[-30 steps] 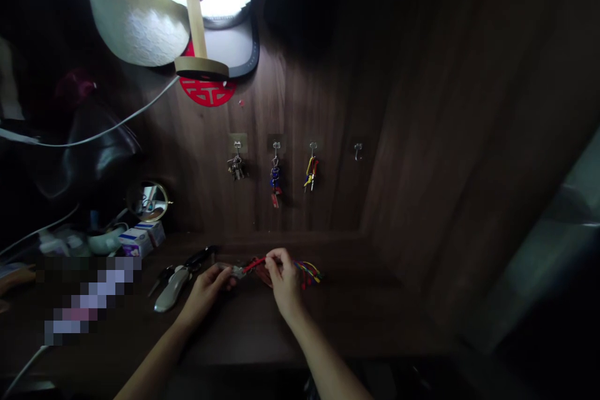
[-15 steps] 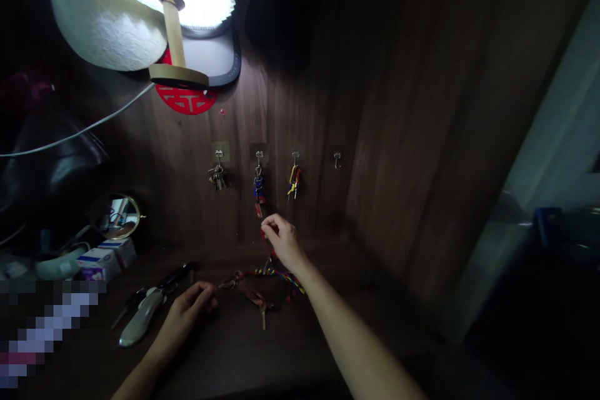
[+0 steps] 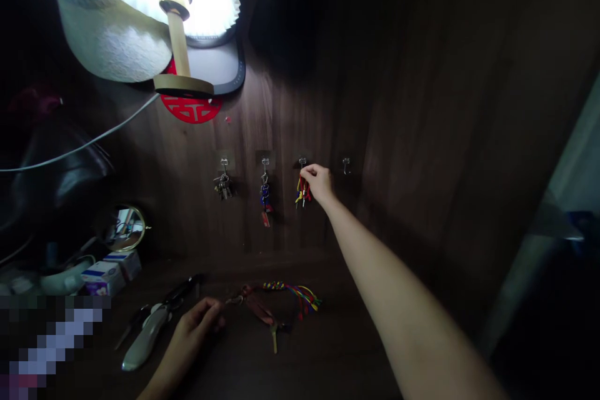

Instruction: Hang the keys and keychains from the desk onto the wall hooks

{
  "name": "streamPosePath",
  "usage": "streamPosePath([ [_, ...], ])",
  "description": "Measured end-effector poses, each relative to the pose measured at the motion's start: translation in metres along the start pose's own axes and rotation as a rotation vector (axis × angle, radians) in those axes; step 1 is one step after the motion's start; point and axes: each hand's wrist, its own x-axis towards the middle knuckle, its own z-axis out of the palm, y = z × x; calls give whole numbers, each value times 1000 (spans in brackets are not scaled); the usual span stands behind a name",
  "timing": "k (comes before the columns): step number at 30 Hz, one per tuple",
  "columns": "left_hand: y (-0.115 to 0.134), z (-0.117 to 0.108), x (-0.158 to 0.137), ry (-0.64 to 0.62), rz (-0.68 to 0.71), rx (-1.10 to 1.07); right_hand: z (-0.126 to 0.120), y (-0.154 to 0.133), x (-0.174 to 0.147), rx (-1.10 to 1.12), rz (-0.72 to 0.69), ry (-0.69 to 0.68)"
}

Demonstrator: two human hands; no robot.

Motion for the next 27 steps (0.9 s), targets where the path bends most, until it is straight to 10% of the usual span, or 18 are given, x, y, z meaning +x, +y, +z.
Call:
streamPosePath([
  [11, 4, 2, 2, 31, -17, -64, 7, 10, 31, -39, 184, 48],
  [27, 4, -2, 1, 55, -2, -26, 1, 15, -8, 90, 324, 44],
])
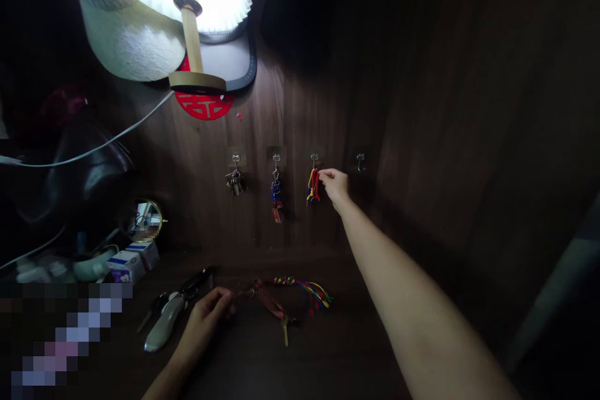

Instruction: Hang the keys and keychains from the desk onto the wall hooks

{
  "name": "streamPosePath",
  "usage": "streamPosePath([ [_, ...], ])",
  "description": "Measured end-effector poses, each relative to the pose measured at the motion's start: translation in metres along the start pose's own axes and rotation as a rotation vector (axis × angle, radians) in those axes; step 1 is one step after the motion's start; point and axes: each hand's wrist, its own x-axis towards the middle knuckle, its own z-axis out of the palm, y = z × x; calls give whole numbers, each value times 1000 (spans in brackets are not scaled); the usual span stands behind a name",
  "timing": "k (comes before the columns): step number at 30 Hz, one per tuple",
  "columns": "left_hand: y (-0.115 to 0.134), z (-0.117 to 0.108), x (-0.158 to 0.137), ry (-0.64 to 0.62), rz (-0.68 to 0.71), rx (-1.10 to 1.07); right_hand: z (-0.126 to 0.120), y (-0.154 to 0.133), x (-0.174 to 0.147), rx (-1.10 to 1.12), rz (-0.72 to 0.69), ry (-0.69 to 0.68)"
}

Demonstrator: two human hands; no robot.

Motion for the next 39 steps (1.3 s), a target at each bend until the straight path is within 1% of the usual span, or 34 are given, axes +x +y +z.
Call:
streamPosePath([
  [4, 2, 0, -1, 14, 8, 29, -7, 9, -21, 7, 23, -12],
  [9, 2, 0, -3, 14, 16, 42, -11, 22, -62, 22, 45, -71],
  [11, 4, 0, -4, 10, 18, 53, -11, 29, -82, 26, 59, -109],
  [14, 6, 0, -6, 7, 24, 71, -12, 42, -112, 16, 89, -210],
  [19, 4, -1, -6, 8, 42, 100, -20, 64, -158, -33, 59, -360],
  [23, 1, -1, -5, 11, 66, 154, -29, 79, -187, -67, 31, -404],
  [27, 1, -1, -5, 53, 94, 184, -27, 88, -213, -101, 29, -470],
  [30, 0, 0, -6, 115, 109, 229, -20, 90, -232, -153, -36, -527],
  [34, -2, -1, -6, 209, 141, 303, -16, 86, -249, -303, -222, -596],
  [39, -3, -1, -6, 238, 182, 351, -19, 77, -257, -480, -359, -658],
])
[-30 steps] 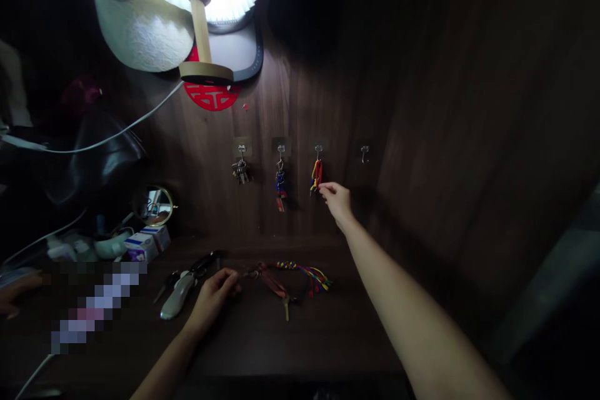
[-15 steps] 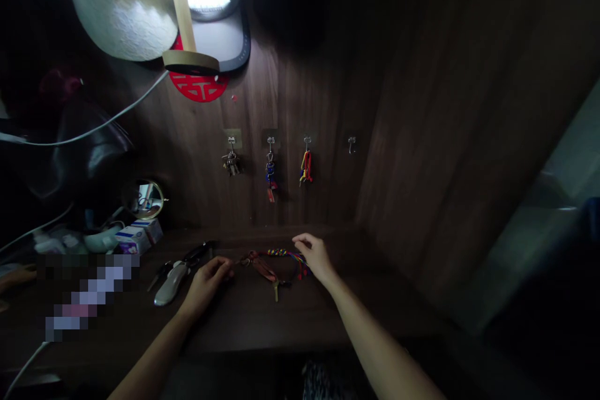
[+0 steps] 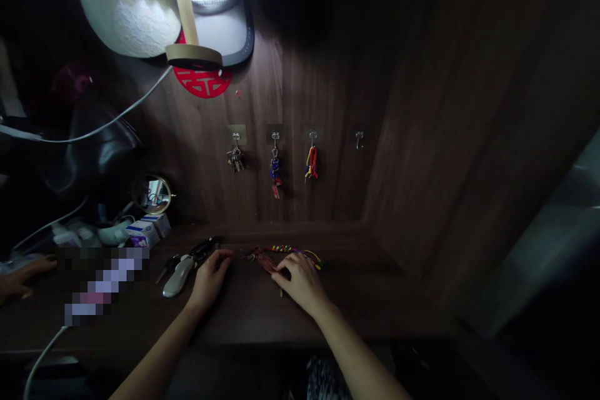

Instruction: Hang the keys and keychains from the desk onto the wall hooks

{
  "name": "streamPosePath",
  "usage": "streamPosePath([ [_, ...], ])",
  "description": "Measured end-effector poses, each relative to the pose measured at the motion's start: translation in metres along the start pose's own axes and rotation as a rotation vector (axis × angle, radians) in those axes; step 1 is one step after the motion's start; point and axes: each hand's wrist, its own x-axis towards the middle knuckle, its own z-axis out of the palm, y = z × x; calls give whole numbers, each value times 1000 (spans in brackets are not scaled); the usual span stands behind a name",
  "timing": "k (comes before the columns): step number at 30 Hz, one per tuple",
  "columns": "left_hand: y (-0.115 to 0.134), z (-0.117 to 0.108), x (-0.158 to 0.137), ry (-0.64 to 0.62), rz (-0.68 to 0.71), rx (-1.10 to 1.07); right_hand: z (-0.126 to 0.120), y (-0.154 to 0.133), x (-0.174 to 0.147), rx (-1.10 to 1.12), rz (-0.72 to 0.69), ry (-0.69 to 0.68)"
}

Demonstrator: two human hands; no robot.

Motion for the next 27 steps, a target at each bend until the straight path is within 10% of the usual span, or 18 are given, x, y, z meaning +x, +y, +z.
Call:
streamPosePath([
  [14, 1, 4, -5, -224, 277, 187, -10, -14, -6, 15, -292, -209],
  [20, 18, 5, -14, -466, 558, 348, -12, -15, -7, 42, -306, -115],
  [27, 21, 3, -14, -393, 511, 356, -7, -8, -5, 30, -178, 134],
])
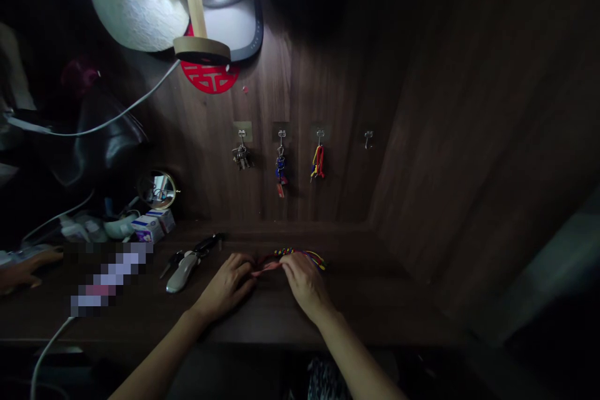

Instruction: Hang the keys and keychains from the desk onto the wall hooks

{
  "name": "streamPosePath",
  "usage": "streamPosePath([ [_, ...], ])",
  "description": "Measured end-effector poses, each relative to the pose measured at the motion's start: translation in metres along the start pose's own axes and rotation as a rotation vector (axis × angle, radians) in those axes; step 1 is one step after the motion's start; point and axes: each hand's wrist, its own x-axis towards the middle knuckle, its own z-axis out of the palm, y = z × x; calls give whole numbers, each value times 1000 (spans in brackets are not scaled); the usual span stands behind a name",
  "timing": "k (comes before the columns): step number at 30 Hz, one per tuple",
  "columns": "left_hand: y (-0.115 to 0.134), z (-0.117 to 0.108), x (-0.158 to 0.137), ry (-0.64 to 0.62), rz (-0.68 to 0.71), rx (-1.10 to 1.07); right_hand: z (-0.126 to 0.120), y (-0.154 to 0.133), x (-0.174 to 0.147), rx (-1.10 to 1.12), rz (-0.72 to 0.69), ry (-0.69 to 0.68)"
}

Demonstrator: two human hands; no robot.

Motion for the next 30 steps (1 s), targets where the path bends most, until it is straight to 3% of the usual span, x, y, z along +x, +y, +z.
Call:
streamPosePath([
  [3, 0, -2, -1, 91, -33, -68, 3, 5, 0, -38, 103, 92],
  [10, -1, -4, -4, 146, -174, -300, 9, 6, -1, -155, 63, -108],
  [14, -4, -2, -3, 202, -244, -338, 10, -3, 4, -97, 72, -98],
  [21, -6, -1, -4, 195, -258, -330, 27, -36, 17, 48, 108, -82],
  [26, -7, -2, -5, 201, -284, -350, 36, -43, 18, 159, 231, -175],
  [30, -6, -4, -5, 253, -338, -374, 35, -42, 16, 183, 224, -239],
])
